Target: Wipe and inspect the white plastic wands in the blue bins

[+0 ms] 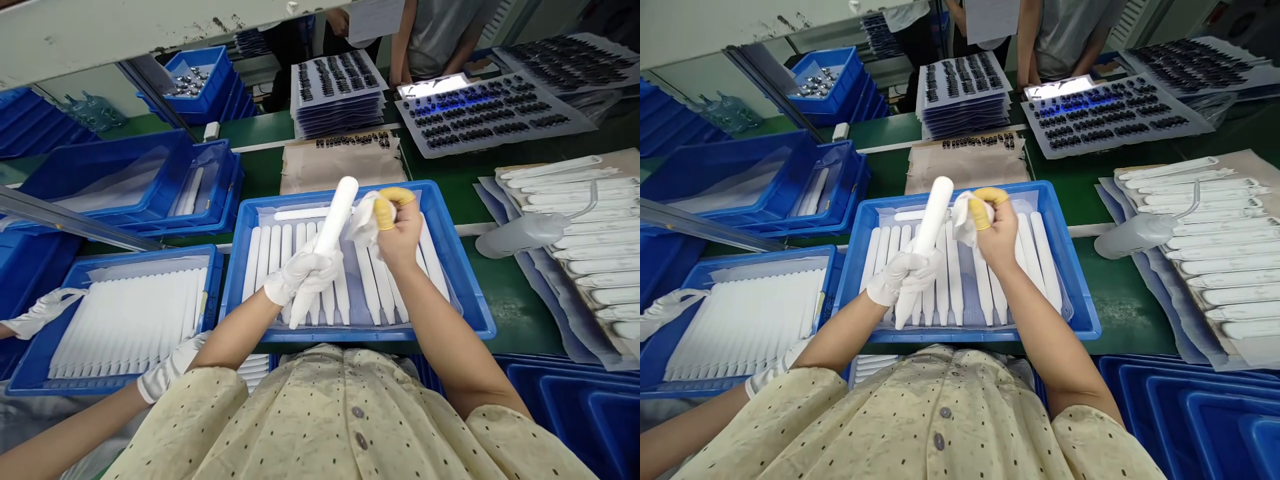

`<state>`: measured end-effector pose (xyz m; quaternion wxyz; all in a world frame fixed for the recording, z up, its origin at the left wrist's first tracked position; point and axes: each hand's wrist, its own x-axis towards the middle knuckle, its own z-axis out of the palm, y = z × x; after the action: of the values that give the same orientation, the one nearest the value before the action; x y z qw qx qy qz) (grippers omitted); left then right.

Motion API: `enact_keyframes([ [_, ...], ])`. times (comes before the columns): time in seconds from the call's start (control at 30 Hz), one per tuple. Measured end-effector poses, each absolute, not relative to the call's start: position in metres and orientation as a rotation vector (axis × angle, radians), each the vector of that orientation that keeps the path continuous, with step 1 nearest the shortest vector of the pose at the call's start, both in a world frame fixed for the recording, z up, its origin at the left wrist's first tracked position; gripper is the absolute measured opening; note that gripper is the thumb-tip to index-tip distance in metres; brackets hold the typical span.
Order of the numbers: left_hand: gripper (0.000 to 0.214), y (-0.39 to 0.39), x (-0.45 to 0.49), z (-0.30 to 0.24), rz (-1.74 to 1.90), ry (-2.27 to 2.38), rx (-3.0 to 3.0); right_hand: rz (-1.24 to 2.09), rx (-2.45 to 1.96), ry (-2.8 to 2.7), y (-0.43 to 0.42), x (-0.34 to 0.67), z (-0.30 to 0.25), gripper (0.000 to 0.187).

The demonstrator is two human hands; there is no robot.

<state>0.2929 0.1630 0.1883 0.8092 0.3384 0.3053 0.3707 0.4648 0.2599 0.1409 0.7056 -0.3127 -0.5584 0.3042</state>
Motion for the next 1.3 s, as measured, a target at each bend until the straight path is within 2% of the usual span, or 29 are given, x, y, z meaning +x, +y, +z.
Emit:
enact_keyframes([
  [0.2, 0.042, 0.160, 0.289, 0.189, 0.815, 0.632, 0.755, 0.970, -0.706, -0.983, 0.260, 0.470, 0.138, 0.027],
  [0.53, 0.053, 0.161, 0.289, 0.184, 0.937, 0.555, 0.739, 1.131, -0.693, -0.910, 0.258, 0.463, 0.139, 0.038],
  [0.73, 0.075, 0.167, 0.289, 0.182, 1.068, 0.683, 0.610, 1.174, -0.654, -0.949, 0.263, 0.463, 0.128, 0.029],
  [0.93, 0.086, 0.169, 0.283, 0.172, 1.086, 0.740, 0.543, 1.159, -0.636, -1.055, 0.268, 0.464, 0.119, 0.022],
  [1.3, 0.108, 0.170, 0.283, 0.171, 0.991, 0.729, 0.541, 1.231, -0.730, -0.972, 0.259, 0.461, 0.134, 0.040],
])
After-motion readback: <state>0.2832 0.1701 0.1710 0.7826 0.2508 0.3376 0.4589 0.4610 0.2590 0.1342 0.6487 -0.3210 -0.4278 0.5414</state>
